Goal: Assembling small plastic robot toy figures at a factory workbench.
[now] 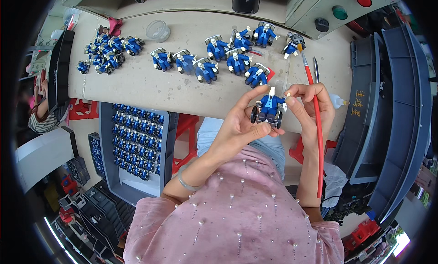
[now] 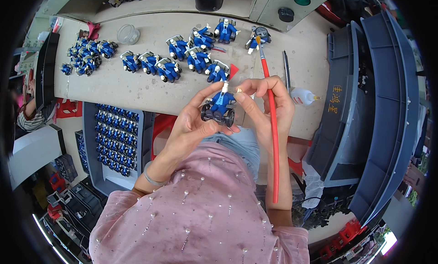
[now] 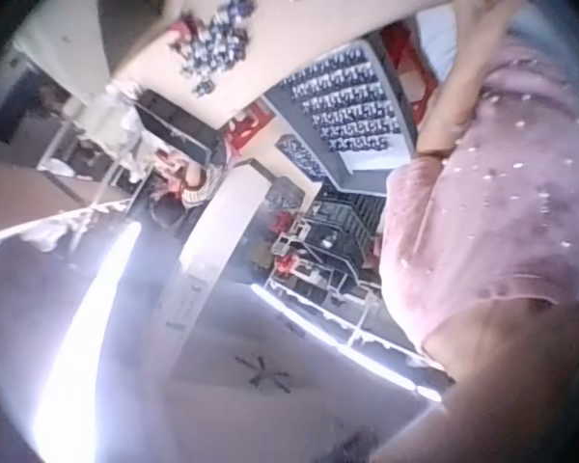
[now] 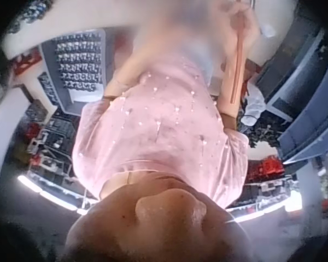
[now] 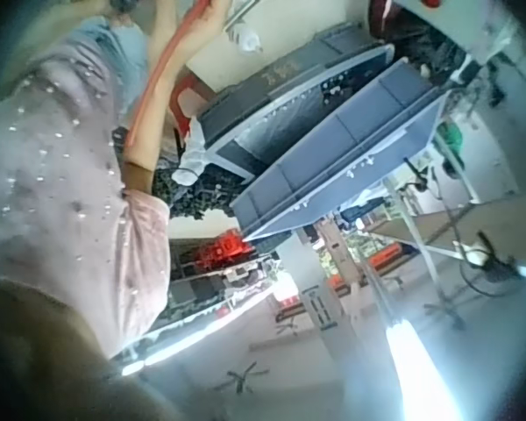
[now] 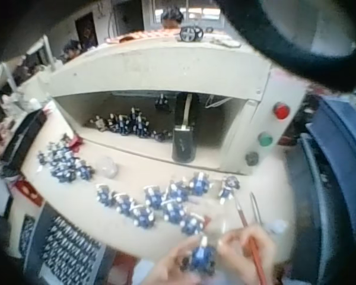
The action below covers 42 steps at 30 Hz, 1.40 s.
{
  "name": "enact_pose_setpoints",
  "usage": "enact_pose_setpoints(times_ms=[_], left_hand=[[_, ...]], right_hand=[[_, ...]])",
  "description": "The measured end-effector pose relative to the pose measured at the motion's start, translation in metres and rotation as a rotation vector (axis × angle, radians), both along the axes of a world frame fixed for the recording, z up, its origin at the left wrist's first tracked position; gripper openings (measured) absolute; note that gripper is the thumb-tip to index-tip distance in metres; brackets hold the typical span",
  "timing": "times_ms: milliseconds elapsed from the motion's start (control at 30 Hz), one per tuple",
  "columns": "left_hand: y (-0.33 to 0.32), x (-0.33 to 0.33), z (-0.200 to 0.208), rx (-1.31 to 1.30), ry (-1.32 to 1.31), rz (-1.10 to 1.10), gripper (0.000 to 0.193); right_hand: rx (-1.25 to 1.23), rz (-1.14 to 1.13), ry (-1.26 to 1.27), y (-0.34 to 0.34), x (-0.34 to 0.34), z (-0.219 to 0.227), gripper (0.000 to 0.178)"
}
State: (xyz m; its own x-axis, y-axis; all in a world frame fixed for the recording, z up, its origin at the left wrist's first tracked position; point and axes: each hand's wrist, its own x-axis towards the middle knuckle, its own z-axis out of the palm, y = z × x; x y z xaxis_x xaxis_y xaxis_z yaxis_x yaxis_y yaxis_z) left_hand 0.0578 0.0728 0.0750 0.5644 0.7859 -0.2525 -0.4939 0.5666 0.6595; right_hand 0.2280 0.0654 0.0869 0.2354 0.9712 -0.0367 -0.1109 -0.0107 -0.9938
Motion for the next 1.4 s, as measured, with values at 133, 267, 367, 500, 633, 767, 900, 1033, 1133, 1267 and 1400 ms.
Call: enact_pose_setpoints(times_ms=[133,267,367,500,633,767,900,1033,1133,1267,1400], left_hand=[[0.001,-0.002,0.000,0.062,0.037,-0.018,0.066],[-0.002,-0.001,-0.006,0.099,0.096,0.006,0.075],[-0.001,-0.002,-0.005,0.112,0.119,-0.012,0.074],[0.000,-0.005,-0.004,0.154,0.106,-0.057,0.061],[0.001,-0.005,-0.004,0.067,0.052,-0.120,0.053],[0.001,-0.007,-0.012,-0.086,-0.132,-0.217,0.050],[-0.001,-0.008,-0.021,-0.159,-0.251,-0.235,0.050],[-0.002,-0.006,-0.021,-0.275,-0.309,-0.213,0.048],[-0.001,-0.005,-0.020,-0.318,-0.321,-0.212,0.046],[-0.002,-0.007,-0.025,-0.362,-0.416,-0.231,0.044],[-0.002,-0.008,-0.025,-0.361,-0.380,-0.247,0.047]], right_hand=[[-0.016,0.011,0.019,0.001,0.001,-0.002,0.028],[-0.019,0.016,0.033,0.001,0.001,-0.006,0.027],[-0.036,0.009,0.033,0.000,0.002,-0.007,0.027],[-0.039,0.010,0.057,0.001,0.003,-0.009,0.026],[-0.029,0.021,0.085,0.002,0.001,-0.009,0.025],[-0.022,0.024,0.103,0.003,0.003,-0.011,0.025],[-0.036,0.050,0.154,0.004,0.004,-0.009,0.025],[-0.049,0.027,0.137,0.005,0.002,-0.007,0.025],[-0.077,0.031,0.151,0.005,0.002,-0.005,0.025],[-0.077,0.030,0.157,0.006,0.001,-0.004,0.025],[-0.091,0.028,0.147,0.007,0.001,-0.005,0.024]])
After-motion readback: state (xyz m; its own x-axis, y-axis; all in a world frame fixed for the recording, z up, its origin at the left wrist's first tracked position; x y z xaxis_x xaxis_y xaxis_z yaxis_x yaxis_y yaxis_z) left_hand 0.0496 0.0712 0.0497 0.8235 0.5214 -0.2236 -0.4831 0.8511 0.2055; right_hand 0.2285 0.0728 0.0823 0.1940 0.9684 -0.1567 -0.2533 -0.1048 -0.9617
